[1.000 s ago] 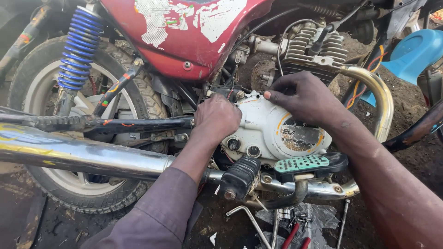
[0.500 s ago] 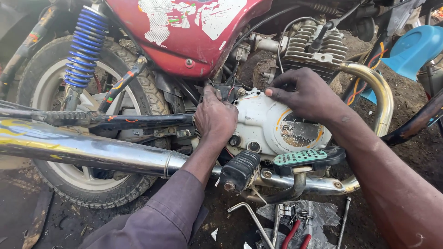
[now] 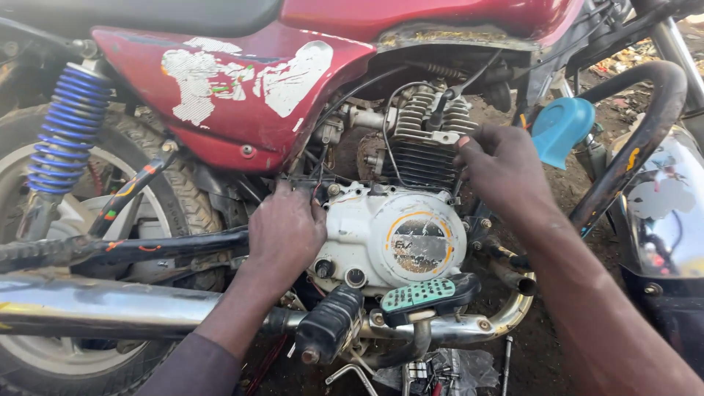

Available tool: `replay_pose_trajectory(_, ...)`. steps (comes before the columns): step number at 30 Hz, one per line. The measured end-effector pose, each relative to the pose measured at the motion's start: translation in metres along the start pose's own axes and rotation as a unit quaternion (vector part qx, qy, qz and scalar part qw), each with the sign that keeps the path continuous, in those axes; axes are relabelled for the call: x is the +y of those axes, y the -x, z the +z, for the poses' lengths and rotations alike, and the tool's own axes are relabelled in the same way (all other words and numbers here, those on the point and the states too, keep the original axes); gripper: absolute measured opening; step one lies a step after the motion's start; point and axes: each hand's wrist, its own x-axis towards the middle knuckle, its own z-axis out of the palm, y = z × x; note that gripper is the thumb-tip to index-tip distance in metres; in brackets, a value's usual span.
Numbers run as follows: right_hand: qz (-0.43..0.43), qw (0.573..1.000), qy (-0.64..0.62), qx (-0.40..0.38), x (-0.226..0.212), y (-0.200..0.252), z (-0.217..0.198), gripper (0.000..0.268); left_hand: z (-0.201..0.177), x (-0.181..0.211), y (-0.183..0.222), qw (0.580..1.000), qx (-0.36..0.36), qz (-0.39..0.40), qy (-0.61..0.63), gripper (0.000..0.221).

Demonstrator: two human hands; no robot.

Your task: Repairing and disassembling parts of a motorcycle engine using various hand tools like wrenches and pliers.

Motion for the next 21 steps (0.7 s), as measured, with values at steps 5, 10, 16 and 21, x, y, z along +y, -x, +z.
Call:
replay_pose_trajectory(5,-0.065,0.997,-0.042,-0.016,-0.024,0.008,-0.015,0.029,0.005,-0.018,-0.013,0.997,-0.061,-0.022,0.033,0.045)
replay_pose_trajectory(10,0.014,1.0,-0.003,-0.02,0.005,0.034,0.018,0.036,0.009,-0.018,-0.015,0.997,-0.067,-0.009,0.048,0.051)
replay_pose_trajectory(16,0.094,0.989,-0.114,0.013,0.039,0.008,0.03,0.034,0.006,-0.015,-0.015,0.997,-0.059,-0.024,0.052,0.05)
replay_pose_trajectory(21,0.02,0.946,0.314,-0.077,0.021,-0.007,0.01,0.025,0.009,-0.018,-0.015,0.996,-0.062,-0.027,0.051,0.049)
